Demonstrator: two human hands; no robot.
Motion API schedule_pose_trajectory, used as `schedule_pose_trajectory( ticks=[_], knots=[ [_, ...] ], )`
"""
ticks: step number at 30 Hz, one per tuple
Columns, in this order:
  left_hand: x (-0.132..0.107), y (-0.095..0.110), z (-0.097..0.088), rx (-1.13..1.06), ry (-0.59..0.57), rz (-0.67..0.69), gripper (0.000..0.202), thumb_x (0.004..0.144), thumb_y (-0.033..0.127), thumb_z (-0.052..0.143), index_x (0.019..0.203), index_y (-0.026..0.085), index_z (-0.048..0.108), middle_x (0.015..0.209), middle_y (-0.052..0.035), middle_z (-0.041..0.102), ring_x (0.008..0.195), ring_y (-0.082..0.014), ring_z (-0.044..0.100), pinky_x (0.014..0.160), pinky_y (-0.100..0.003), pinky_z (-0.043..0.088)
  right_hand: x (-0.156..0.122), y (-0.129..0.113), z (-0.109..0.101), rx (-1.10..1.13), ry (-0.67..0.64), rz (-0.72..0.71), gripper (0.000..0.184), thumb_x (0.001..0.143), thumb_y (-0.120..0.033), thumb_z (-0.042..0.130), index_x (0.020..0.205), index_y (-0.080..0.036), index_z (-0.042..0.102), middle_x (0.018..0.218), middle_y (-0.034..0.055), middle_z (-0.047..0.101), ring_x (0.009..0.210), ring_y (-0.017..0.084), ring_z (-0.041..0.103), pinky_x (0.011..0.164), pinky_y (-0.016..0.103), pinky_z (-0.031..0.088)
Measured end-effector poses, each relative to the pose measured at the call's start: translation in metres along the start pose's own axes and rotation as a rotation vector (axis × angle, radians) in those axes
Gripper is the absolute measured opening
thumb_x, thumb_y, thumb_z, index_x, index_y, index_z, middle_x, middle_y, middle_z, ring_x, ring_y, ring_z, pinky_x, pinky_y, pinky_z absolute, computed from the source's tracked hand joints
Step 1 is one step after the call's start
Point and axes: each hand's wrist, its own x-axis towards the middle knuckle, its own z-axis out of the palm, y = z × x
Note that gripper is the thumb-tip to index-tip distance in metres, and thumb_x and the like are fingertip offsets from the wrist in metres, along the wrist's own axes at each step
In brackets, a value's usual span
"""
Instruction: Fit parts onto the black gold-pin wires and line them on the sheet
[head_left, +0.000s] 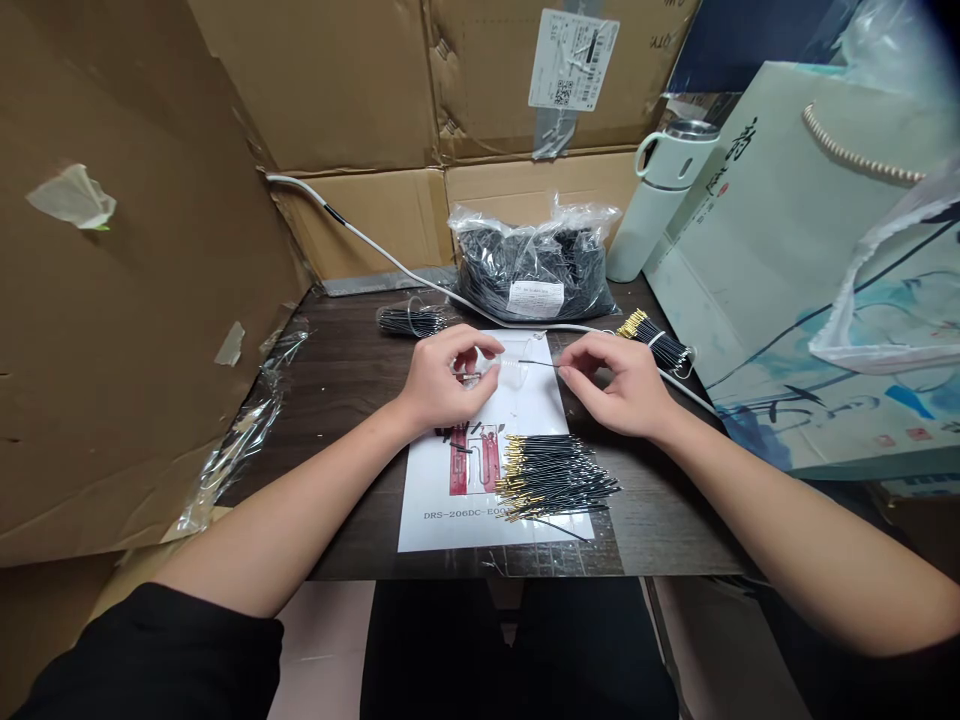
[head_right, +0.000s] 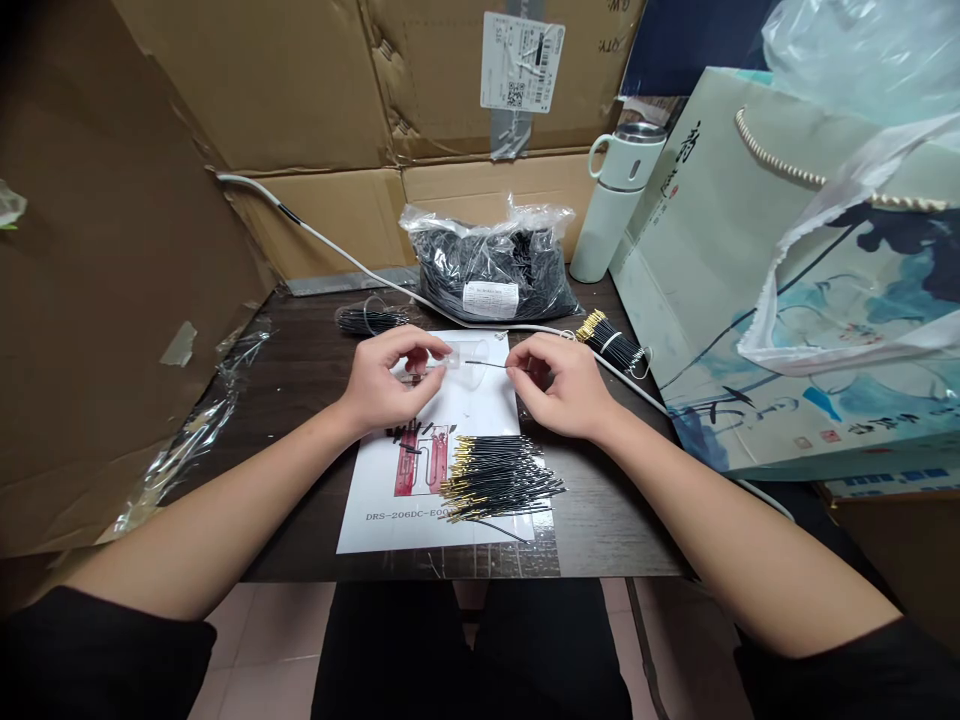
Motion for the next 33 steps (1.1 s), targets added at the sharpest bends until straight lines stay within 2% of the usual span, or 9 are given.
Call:
schedule_pose_trajectory(
  ticks=[2,3,5,7,9,13,23,28,33],
  knots=[
    [0.005,-0.003,-0.010,0.026,-0.016,-0.011,0.012,0.077,0.018,0.071,0.088,0.017,0.075,0.077,-0.0031,0.068,0.065,-0.0144,0.053,0.063,-0.032,0.046,0.001,0.003,-0.001,-0.011,0.074,0.021,0.005,0.091,-0.020,0.068,0.086,-0.021,0.067,0.080,0.0034,0.070,0.068,0.019,0.060,0.064,0.035,0.048],
    [0.007,-0.004,-0.016,0.045,-0.082,-0.022,0.010,0.074,0.017,0.070,0.083,0.017,0.073,0.075,-0.0027,0.067,0.063,-0.0140,0.053,0.061,-0.031,0.044,0.001,0.005,0.000,-0.017,0.098,0.032,0.005,0.089,-0.020,0.069,0.084,-0.021,0.067,0.079,0.0033,0.068,0.066,0.018,0.058,0.063,0.035,0.047],
    [0.013,-0.005,-0.028,0.079,-0.298,-0.081,0.006,0.071,0.016,0.069,0.076,0.017,0.073,0.071,-0.0016,0.067,0.061,-0.0130,0.053,0.059,-0.029,0.043,0.000,0.009,0.002,-0.035,0.107,0.050,0.005,0.087,-0.020,0.069,0.083,-0.021,0.069,0.076,0.0029,0.066,0.065,0.017,0.056,0.063,0.035,0.046],
    [0.018,-0.004,-0.039,0.062,-0.510,-0.164,0.006,0.070,0.016,0.069,0.072,0.017,0.074,0.066,-0.0008,0.066,0.058,-0.0122,0.054,0.056,-0.026,0.041,-0.001,0.013,0.008,-0.063,0.062,0.065,0.005,0.087,-0.020,0.069,0.083,-0.020,0.071,0.075,0.0025,0.064,0.064,0.017,0.055,0.063,0.034,0.044],
    [0.020,-0.004,-0.048,0.047,-0.667,-0.236,0.007,0.071,0.016,0.069,0.071,0.017,0.076,0.063,-0.0006,0.066,0.056,-0.0122,0.056,0.054,-0.025,0.041,-0.001,0.014,0.015,-0.080,-0.017,0.067,0.007,0.089,-0.021,0.069,0.084,-0.019,0.074,0.075,0.0024,0.064,0.066,0.017,0.056,0.064,0.033,0.043],
    [0.023,-0.003,-0.058,0.079,-0.860,-0.369,0.006,0.074,0.020,0.074,0.075,0.018,0.080,0.060,0.0000,0.066,0.051,-0.0119,0.055,0.049,-0.023,0.038,0.002,0.014,0.030,-0.080,-0.070,0.029,0.010,0.092,-0.023,0.070,0.086,-0.018,0.076,0.076,0.0018,0.063,0.069,0.016,0.056,0.067,0.032,0.042],
    [0.020,0.011,-0.044,0.067,-0.944,-0.443,0.019,0.076,0.035,0.088,0.073,0.018,0.080,0.063,-0.0018,0.070,0.052,-0.0132,0.058,0.050,-0.025,0.040,0.007,0.015,0.044,-0.083,-0.138,0.000,0.014,0.100,-0.028,0.071,0.094,-0.019,0.079,0.083,0.0038,0.072,0.072,0.017,0.060,0.071,0.032,0.043],
    [0.015,0.009,-0.039,0.032,-0.951,-0.413,0.015,0.078,0.028,0.082,0.070,0.017,0.077,0.063,-0.0030,0.071,0.053,-0.0145,0.063,0.050,-0.024,0.042,0.005,0.012,0.043,-0.053,-0.152,0.019,0.013,0.100,-0.029,0.070,0.095,-0.019,0.077,0.085,0.0034,0.074,0.071,0.016,0.060,0.070,0.032,0.044],
    [0.015,0.009,-0.038,0.030,-0.961,-0.454,0.007,0.076,0.017,0.073,0.070,0.017,0.077,0.063,-0.0026,0.072,0.055,-0.0147,0.064,0.051,-0.023,0.044,0.001,-0.002,0.022,-0.046,-0.128,-0.003,0.007,0.094,-0.022,0.068,0.089,-0.019,0.068,0.081,0.0023,0.067,0.071,0.016,0.058,0.070,0.032,0.044]
  ],
)
